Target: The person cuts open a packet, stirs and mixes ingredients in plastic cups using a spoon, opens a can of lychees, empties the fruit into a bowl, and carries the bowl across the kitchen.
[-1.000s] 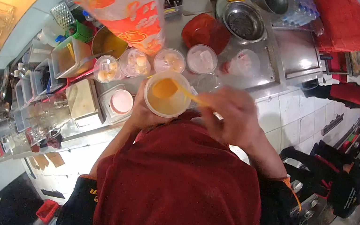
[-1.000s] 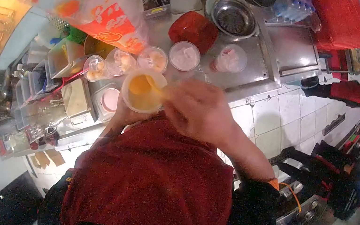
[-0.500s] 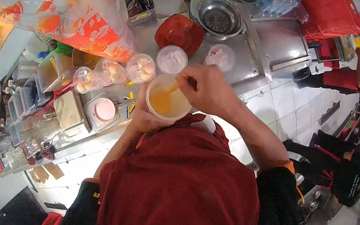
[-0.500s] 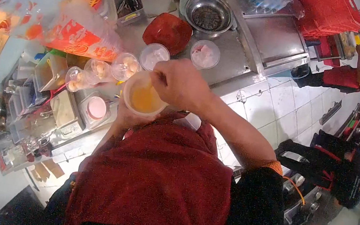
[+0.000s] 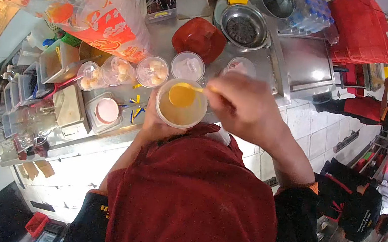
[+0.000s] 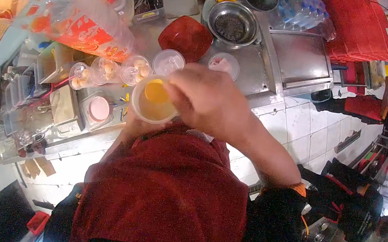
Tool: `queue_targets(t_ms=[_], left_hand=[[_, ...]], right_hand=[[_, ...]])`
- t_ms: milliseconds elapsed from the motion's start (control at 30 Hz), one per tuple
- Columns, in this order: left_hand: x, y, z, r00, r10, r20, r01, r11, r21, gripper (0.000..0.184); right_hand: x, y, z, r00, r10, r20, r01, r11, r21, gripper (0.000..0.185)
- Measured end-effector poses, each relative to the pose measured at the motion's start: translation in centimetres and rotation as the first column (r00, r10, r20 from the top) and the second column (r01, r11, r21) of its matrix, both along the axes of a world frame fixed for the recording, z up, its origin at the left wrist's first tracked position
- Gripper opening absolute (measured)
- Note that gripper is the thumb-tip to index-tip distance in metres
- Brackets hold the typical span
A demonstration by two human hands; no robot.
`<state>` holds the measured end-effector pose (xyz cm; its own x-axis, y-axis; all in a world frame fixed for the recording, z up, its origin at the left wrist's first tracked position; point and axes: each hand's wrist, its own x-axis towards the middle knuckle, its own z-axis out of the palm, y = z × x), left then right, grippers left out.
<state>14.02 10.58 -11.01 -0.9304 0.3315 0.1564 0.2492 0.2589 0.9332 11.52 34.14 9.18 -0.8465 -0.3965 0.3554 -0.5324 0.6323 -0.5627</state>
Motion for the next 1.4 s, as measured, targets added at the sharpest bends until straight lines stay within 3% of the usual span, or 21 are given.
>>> queue_targets(t_ms=[67, 100, 167, 200, 233, 300, 400, 500, 600, 733, 800, 900, 933, 1000, 1033, 1100, 1233, 1300, 1400], left_hand=[[0.1, 0.1, 0.0, 0.998, 0.015, 0.066, -0.017, 0.999, 0.033, 0.103], [0.2, 0.3, 0.0, 0.991, 0.020, 0.134, -0.029, 0.997, 0.066, 0.102], [0.5, 0.7, 0.0, 0.964, 0.019, 0.267, -0.056, 0.990, 0.133, 0.100], [0.4, 0.7, 0.4, 0.954, 0.019, 0.299, -0.066, 0.987, 0.148, 0.100], [0.2, 0.7, 0.9, 0.944, 0.018, 0.330, -0.076, 0.984, 0.164, 0.099], [-0.3, 0.0, 2.3, 0.994, 0.013, -0.109, -0.019, 0.999, -0.049, 0.100], [-0.2, -0.2, 1.3, 1.000, 0.024, 0.009, -0.024, 1.000, 0.003, 0.100], [-0.1, -0.2, 0.2, 0.999, 0.052, 0.005, -0.052, 0.997, 0.056, 0.102], [0.0, -0.4, 0.4, 0.997, 0.074, 0.015, -0.075, 0.993, 0.086, 0.097], [0.0, -0.3, 0.9, 0.975, 0.029, 0.219, -0.075, 0.976, 0.204, 0.090], [-0.2, -0.1, 1.1, 0.918, -0.022, 0.396, -0.120, 0.936, 0.330, 0.087], [-0.6, 0.3, 2.0, 0.675, -0.200, 0.710, -0.330, 0.779, 0.533, 0.082], [-0.6, 0.5, 2.6, 0.634, -0.228, 0.739, -0.382, 0.738, 0.556, 0.081], [-0.5, 1.0, 4.5, 0.565, -0.266, 0.781, -0.473, 0.671, 0.571, 0.072], [-0.4, 1.3, 5.7, 0.540, -0.284, 0.792, -0.511, 0.638, 0.577, 0.065], [-0.2, 1.5, 6.1, 0.558, -0.315, 0.768, -0.481, 0.631, 0.609, 0.061], [-0.4, 1.4, 6.5, 0.581, -0.360, 0.730, -0.437, 0.619, 0.653, 0.059], [-1.4, 0.7, 6.4, 0.318, -0.587, 0.745, -0.597, 0.486, 0.638, 0.084], [-1.0, 0.8, 5.3, 0.483, -0.437, 0.759, -0.483, 0.590, 0.647, 0.086]], right_hand=[[0.7, -0.2, 0.1, 0.980, 0.194, -0.035, -0.190, 0.977, 0.101, 0.019], [0.8, -0.2, -0.5, 0.980, 0.198, -0.033, -0.194, 0.976, 0.099, 0.019], [1.3, -0.2, -2.6, 0.899, 0.389, -0.202, -0.338, 0.908, 0.248, 0.026], [1.4, -0.5, -3.0, 0.880, 0.448, -0.156, -0.394, 0.873, 0.287, 0.028], [1.3, -0.6, -3.6, 0.879, 0.451, -0.156, -0.397, 0.872, 0.287, 0.028], [1.2, -0.6, -4.5, 0.903, 0.428, 0.031, -0.417, 0.856, 0.306, 0.019], [0.7, -0.8, -4.7, 0.905, 0.389, 0.169, -0.423, 0.857, 0.295, 0.011], [-0.1, -1.2, -4.7, 0.909, 0.330, 0.253, -0.406, 0.838, 0.365, 0.010], [-0.6, -0.9, -3.7, 0.922, 0.342, 0.180, -0.382, 0.877, 0.291, 0.010], [-0.5, -1.6, -2.9, 0.932, 0.354, 0.075, -0.361, 0.890, 0.278, 0.009], [0.0, -1.8, -4.3, 0.913, 0.365, 0.181, -0.407, 0.842, 0.355, 0.010], [-0.3, -1.7, -5.2, 0.876, 0.377, 0.301, -0.472, 0.797, 0.377, 0.008], [-0.4, -1.8, -5.1, 0.874, 0.382, 0.301, -0.477, 0.794, 0.376, 0.008], [-0.6, -2.0, -4.6, 0.888, 0.201, 0.414, -0.306, 0.930, 0.204, 0.014], [-0.8, -1.8, -4.7, 0.888, 0.199, 0.414, -0.304, 0.931, 0.205, 0.014], [-1.4, -1.3, -5.0, 0.916, 0.191, 0.353, -0.199, 0.980, -0.014, 0.018], [-2.4, -0.4, -3.1, 0.872, 0.108, 0.477, -0.114, 0.993, -0.015, 0.019], [-2.5, -0.2, -2.4, 0.902, 0.086, 0.423, -0.074, 0.996, -0.045, 0.021], [-2.8, 0.0, -0.9, 0.880, 0.037, 0.473, -0.039, 0.999, -0.006, 0.022]])
